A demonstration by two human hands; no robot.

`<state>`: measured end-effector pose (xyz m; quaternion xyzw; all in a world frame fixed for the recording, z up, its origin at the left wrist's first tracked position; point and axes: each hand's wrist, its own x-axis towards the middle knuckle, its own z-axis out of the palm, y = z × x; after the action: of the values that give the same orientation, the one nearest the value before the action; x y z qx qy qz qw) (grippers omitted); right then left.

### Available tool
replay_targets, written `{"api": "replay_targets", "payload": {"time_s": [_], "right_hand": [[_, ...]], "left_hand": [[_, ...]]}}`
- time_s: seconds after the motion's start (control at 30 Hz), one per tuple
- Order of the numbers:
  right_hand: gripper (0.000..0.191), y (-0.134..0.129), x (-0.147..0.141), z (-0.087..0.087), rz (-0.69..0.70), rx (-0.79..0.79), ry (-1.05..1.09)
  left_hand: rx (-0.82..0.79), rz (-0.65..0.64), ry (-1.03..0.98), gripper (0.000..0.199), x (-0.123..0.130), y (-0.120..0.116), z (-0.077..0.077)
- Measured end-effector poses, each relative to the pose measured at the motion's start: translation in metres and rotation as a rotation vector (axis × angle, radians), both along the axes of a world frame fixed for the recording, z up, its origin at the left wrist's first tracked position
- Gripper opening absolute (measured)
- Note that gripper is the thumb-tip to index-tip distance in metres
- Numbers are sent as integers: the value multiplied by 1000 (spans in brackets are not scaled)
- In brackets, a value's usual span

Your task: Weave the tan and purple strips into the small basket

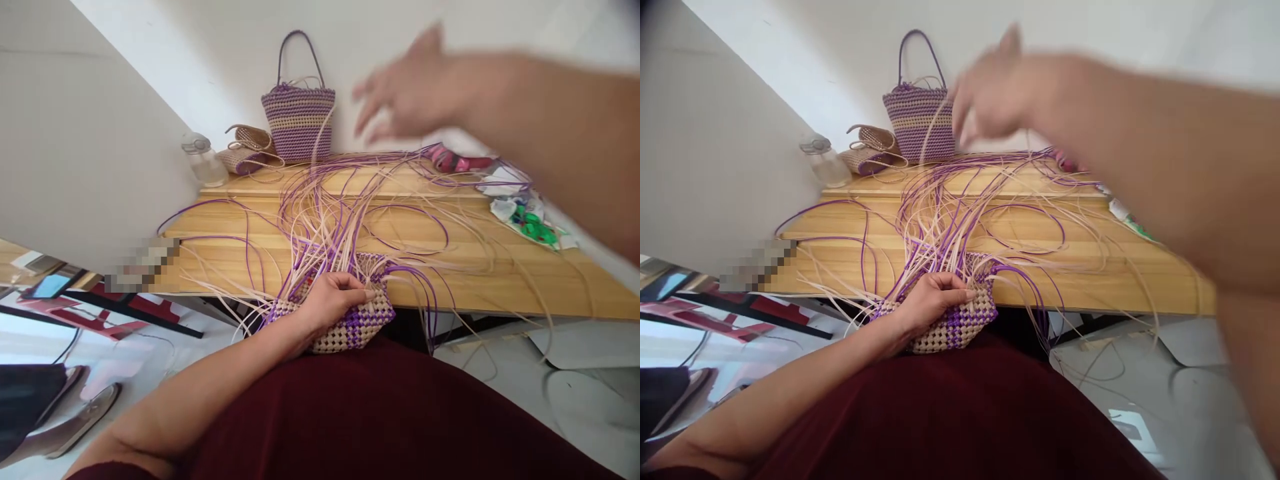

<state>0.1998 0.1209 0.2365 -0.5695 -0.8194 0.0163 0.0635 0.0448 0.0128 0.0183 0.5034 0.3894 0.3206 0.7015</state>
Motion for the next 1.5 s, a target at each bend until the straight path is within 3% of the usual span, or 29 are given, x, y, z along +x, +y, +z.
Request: {"api": "replay_targets", "payload": {"time_s": [0.07, 0.13, 0.23, 0.37, 0.47, 0.73, 1.03, 1.1, 1.2, 1.37, 1.5], "right_hand": [[27, -23, -10, -33, 97, -135, -178], [15, -48, -17, -70, 282, -365, -281], [13, -73, -17, -104, 434, -451, -178], [7, -80, -11, -117, 491, -313, 78], [11, -77, -10, -127, 582, -239, 123], [12, -66, -2, -151, 707, -249, 232], [17, -65, 3, -153, 666, -243, 319], [16, -73, 6, -152, 601, -183, 359], [16, -99, 17, -155, 439, 29, 460], [11, -154, 32, -188, 304, 308, 457], [11, -170, 27, -215, 182, 492, 467]], "left_hand": [[13, -3, 5, 30, -2, 0, -2], [42, -18, 3, 31, -4, 1, -4], [59, -33, -3, 32, -5, 3, -8], [70, -30, -83, 26, -2, 4, -10], [46, 3, -174, 25, 2, 4, -9], [-41, -15, -158, 36, 1, 3, -4], [-170, 41, -95, 23, 0, 7, -7], [-164, 43, -76, 17, 0, 8, -6], [-131, 29, -37, 12, -3, 9, -3], [-98, 5, 7, 19, -8, 8, -1], [38, 8, 47, 22, -9, 5, -5]]}}
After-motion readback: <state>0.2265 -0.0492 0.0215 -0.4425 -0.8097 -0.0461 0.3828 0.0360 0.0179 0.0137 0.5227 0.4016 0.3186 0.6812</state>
